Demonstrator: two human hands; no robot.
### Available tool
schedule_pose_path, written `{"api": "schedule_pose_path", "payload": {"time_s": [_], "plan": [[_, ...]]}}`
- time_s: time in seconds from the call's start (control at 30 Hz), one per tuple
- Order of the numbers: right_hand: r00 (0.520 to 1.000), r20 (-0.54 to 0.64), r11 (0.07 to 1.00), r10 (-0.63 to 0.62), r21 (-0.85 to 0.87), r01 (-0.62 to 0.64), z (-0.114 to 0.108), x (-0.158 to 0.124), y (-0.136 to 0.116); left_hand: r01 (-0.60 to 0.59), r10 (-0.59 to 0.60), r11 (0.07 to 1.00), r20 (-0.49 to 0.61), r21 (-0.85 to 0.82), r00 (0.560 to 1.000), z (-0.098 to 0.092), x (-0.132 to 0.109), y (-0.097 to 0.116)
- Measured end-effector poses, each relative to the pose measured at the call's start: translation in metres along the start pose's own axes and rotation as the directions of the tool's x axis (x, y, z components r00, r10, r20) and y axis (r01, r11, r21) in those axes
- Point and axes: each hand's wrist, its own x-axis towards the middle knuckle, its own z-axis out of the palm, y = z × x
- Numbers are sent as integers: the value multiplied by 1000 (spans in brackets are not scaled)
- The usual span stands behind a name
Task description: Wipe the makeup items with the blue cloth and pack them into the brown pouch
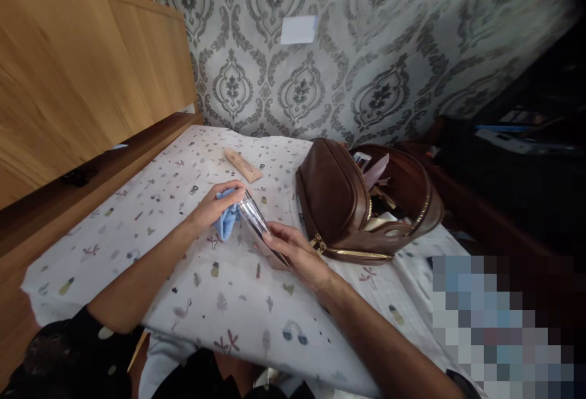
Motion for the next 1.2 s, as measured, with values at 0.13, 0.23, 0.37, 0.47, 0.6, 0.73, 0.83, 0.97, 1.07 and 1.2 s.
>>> {"api": "schedule_pose_path", "payload": {"time_s": [0.13,0.23,0.37,0.47,0.6,0.73,0.83,0.97,1.07,1.2], "plan": [[998,56,999,35,32,-37,-1,1,3,-25,25,999,14,33,1000,0,0,2],[996,79,998,43,49,-47,-1,1,5,-38,37,999,31,38,999,0,0,2],[991,118,995,60,67,-68,-1,1,8,-52,52,998,40,20,998,1,1,0],[989,138,998,54,34,-59,0,2,8,-47,47,999,22,1,999,5,1,-3],[991,134,999,8,-31,-4,1,2,8,-70,70,997,-13,-20,997,12,-1,-3],[991,128,999,29,-25,-26,1,2,8,-121,122,992,-31,29,992,14,-2,-2],[989,134,997,68,36,-73,3,2,10,-112,123,987,-85,118,989,14,-2,-3],[988,133,990,83,100,-97,7,3,10,-75,104,976,-137,205,985,17,-1,-7],[990,125,988,64,131,-81,9,2,9,-44,83,966,-145,254,986,19,-1,-6],[981,179,978,71,181,-104,9,0,9,-56,109,955,-172,291,979,20,-2,-3]]}}
